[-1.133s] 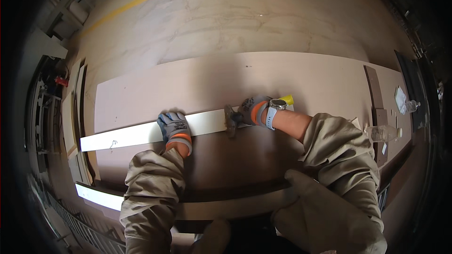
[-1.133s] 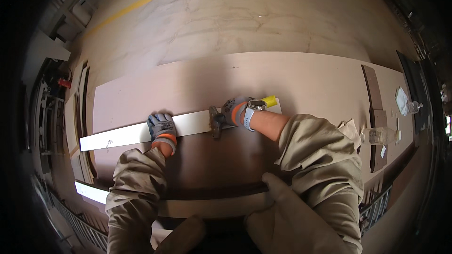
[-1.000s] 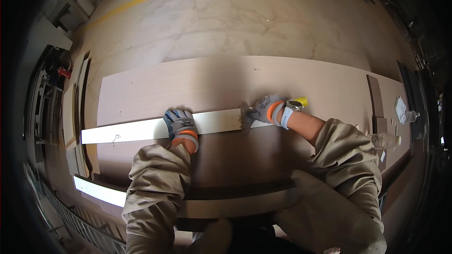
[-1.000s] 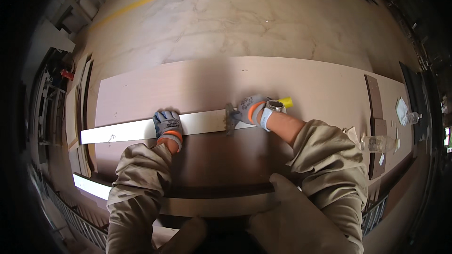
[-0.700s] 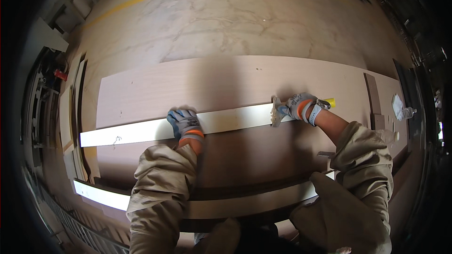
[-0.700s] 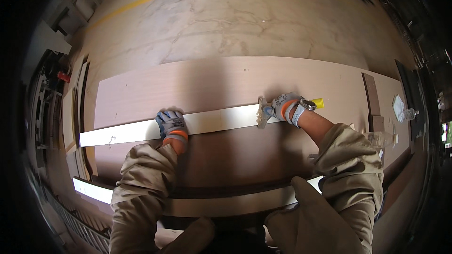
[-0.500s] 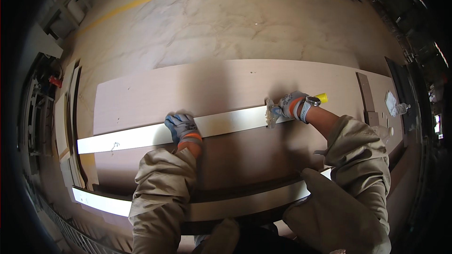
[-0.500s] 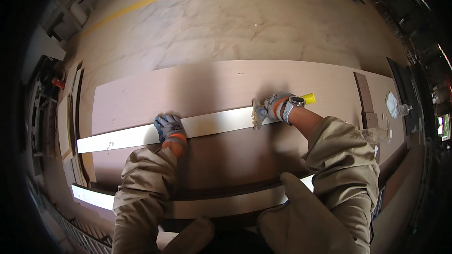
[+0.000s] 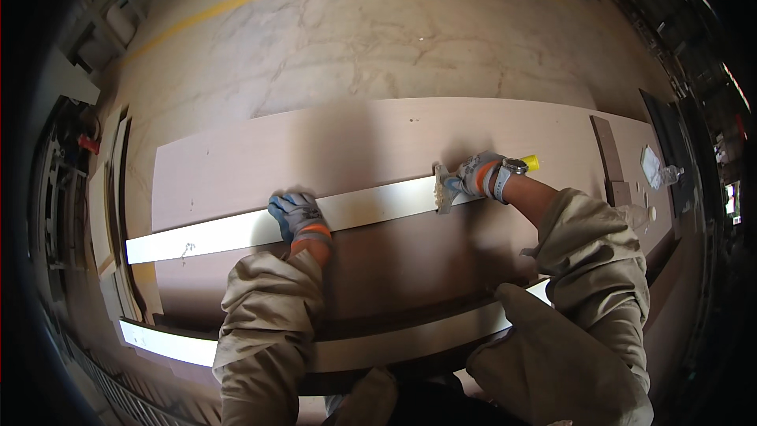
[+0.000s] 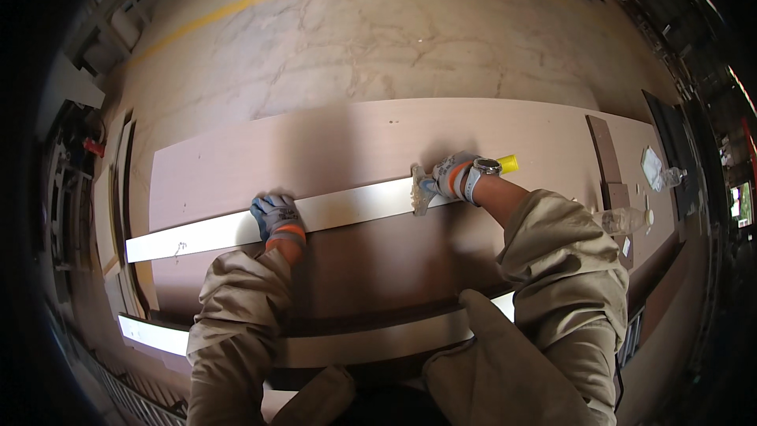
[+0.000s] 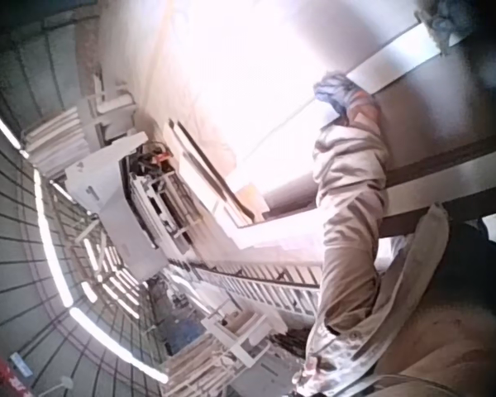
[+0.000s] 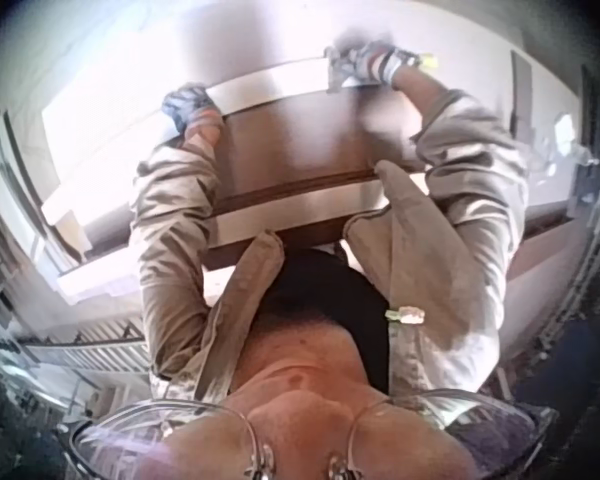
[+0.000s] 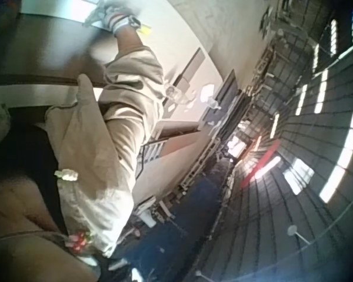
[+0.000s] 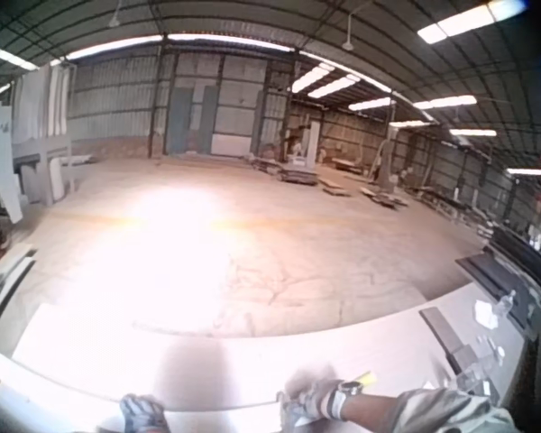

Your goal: Scraping excess material and cleaning the surfaces/edges of wood panels using a putty knife and a cloth.

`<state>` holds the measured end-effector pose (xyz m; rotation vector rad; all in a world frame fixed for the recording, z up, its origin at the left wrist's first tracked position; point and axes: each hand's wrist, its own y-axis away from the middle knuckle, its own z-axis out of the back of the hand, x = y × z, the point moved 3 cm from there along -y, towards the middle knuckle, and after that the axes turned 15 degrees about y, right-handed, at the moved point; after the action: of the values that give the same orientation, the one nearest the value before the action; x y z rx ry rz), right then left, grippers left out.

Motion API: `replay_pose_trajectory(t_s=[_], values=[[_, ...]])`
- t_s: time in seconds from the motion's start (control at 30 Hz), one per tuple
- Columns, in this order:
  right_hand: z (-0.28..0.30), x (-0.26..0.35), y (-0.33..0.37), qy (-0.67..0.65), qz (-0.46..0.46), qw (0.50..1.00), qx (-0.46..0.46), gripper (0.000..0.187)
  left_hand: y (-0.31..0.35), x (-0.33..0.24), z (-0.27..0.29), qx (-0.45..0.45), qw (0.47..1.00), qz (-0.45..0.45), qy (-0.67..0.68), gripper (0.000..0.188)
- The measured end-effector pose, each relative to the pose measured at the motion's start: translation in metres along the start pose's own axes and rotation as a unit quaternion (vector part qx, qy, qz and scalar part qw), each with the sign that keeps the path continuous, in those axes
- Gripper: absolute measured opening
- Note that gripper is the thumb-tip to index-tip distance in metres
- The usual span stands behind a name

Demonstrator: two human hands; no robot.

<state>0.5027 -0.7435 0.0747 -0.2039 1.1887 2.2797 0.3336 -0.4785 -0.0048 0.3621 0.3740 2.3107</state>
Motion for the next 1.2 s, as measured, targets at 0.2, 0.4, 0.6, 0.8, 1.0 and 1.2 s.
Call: replay_pose_trajectory(t_s=[0.2, 0.4, 0.6, 0.8, 1.0, 1.2], values=[[0.002, 0.003, 0.0, 0.007, 0.013, 1.0, -0.023, 0.054, 0.001, -0.002, -0.002, -0.029, 0.999, -0.023, -0.028, 0.034], [0.012, 0.005, 0.005, -0.008, 0.016, 1.0, -0.012, 0.054, 0.004, -0.004, 0.0, -0.028, 0.999, -0.005, -0.019, 0.035], [0.023, 0.02, 0.003, -0.003, 0.026, 0.999, -0.042, 0.054, 0.005, -0.005, 0.003, 0.004, 1.0, 0.003, -0.03, 0.037], [0.034, 0.031, 0.006, 0.041, 0.05, 0.997, -0.052, 0.051, 0.007, -0.009, 0.004, -0.014, 1.0, 0.007, -0.022, 0.036], [0.042, 0.039, 0.003, 0.028, 0.104, 0.992, -0.069, 0.044, 0.011, -0.029, 0.001, -0.03, 0.998, -0.028, -0.045, 0.051], [0.049, 0.06, -0.01, 0.028, 0.082, 0.993, -0.084, 0.048, 0.006, -0.019, 0.003, -0.006, 0.999, -0.002, -0.048, 0.037]])
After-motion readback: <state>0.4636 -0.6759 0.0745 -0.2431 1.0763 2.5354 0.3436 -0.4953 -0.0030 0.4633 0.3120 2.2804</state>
